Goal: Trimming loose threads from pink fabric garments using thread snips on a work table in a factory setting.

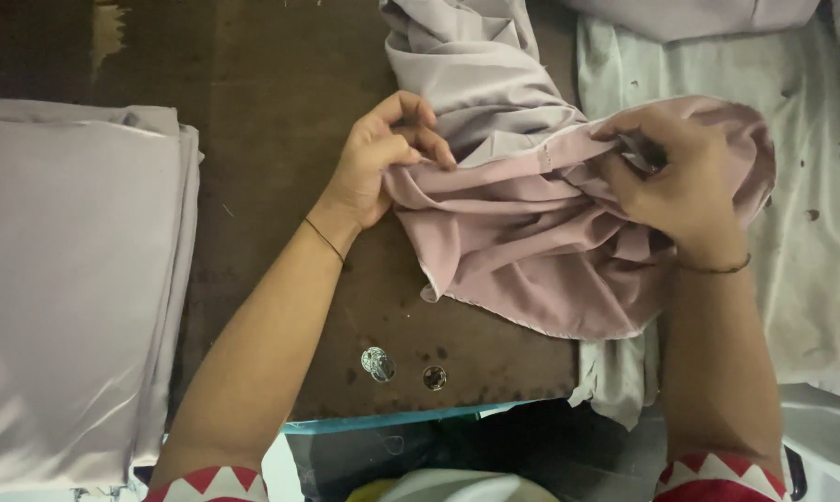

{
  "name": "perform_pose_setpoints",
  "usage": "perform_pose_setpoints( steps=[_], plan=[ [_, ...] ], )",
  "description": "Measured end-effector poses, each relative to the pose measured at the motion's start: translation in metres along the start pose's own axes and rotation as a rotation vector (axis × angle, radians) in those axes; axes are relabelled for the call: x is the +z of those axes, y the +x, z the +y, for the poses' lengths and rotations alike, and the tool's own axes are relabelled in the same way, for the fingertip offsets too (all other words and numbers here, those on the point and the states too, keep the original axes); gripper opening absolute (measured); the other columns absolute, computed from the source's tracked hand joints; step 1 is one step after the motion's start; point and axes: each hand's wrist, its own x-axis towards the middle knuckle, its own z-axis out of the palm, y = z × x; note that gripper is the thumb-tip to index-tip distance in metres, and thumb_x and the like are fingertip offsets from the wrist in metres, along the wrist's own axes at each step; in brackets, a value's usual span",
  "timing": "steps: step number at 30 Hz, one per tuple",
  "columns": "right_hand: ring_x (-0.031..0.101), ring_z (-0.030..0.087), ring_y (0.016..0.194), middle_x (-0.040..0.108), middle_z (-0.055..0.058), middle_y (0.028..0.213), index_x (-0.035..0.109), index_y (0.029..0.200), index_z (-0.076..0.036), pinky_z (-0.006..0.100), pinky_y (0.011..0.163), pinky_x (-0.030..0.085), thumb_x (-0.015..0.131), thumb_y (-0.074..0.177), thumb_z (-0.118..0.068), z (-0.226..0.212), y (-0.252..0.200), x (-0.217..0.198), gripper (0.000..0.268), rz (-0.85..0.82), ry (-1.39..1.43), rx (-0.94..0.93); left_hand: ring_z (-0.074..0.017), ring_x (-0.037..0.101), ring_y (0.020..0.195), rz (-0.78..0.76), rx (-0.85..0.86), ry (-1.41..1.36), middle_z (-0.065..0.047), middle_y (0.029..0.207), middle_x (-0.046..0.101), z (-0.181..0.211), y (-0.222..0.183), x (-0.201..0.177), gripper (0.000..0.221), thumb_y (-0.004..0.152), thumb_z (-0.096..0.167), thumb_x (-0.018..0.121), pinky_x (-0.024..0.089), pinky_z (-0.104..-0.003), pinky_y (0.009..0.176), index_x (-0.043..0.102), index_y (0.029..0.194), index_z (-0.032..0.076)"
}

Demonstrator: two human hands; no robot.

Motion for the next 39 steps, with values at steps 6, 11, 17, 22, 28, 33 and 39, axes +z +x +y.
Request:
perform_pose_setpoints(
  steps=[6,11,17,22,28,33,39],
  plan=[
    [0.044,0.010,0.052,0.058,0.005,0.066,0.075,0.113,0.009,0.024,0.048,0.034,0.062,0.096,0.007,0.010,0.000,-0.002,0.021,0.013,0.043,-0.142,-0.0216,0.072,0.088,-0.011,-0.003,0.007,-0.018,0.092,0.074,-0.001,0.000,-0.003,0.033,0.074,-0.002,0.054,0.051,-0.022,0.068,0.058,0.105,0.009],
    [0.036,0.013,0.053,0.051,0.008,0.067,0.068,0.127,0.017,0.029,0.052,0.030,0.054,0.097,0.017,-0.017,-0.002,0.005,0.033,0.163,0.134,-0.257,-0.0327,0.068,0.107,-0.085,-0.008,-0.124,-0.029,0.112,0.071,0.002,-0.002,-0.006,0.038,0.078,0.006,0.052,0.056,-0.030,0.084,0.056,0.116,0.006],
    [0.029,0.005,0.053,0.036,-0.004,0.062,0.047,0.150,-0.001,0.021,0.053,0.025,0.056,0.108,0.001,-0.056,-0.001,0.038,0.043,-0.015,0.491,-0.168,-0.0359,0.076,0.095,-0.243,-0.115,-0.426,-0.036,0.142,0.058,0.001,-0.004,-0.014,0.052,0.083,0.010,0.056,0.061,-0.038,0.085,0.050,0.135,0.002],
    [0.040,0.007,0.057,0.048,-0.001,0.065,0.066,0.133,-0.003,0.023,0.061,0.038,0.072,0.102,-0.002,-0.041,-0.007,0.052,0.032,-0.041,0.227,-0.054,-0.0382,0.076,0.099,-0.259,-0.077,-0.213,-0.029,0.142,0.062,0.003,-0.007,-0.007,0.053,0.084,0.021,0.055,0.053,-0.032,0.066,0.052,0.134,0.006],
    [0.062,0.022,0.073,0.069,0.019,0.084,0.073,0.106,0.016,0.032,0.064,0.045,0.082,0.116,0.018,0.005,-0.008,0.027,0.014,0.437,0.023,-0.044,-0.0143,0.062,0.120,-0.293,0.019,0.062,-0.004,0.130,0.064,-0.005,-0.003,-0.001,0.038,0.097,0.026,0.075,0.051,-0.029,0.107,0.060,0.127,0.010],
    [0.042,0.014,0.070,0.044,0.006,0.075,0.048,0.085,-0.005,0.034,0.069,0.035,0.078,0.113,-0.019,0.031,0.001,0.009,0.044,0.706,0.615,0.065,-0.0115,0.072,0.094,-0.274,-0.168,0.191,-0.004,0.105,0.075,0.007,-0.007,0.008,0.035,0.089,0.010,0.074,0.060,-0.022,0.085,0.069,0.123,0.005],
    [0.044,0.017,0.079,0.047,0.007,0.082,0.050,0.089,-0.003,0.034,0.074,0.038,0.074,0.114,-0.010,0.047,0.003,0.003,0.036,0.761,0.425,-0.058,-0.0054,0.064,0.088,-0.280,-0.164,0.288,0.002,0.094,0.071,0.003,-0.008,0.009,0.036,0.089,0.015,0.075,0.054,-0.019,0.083,0.072,0.124,0.007]
  ],
)
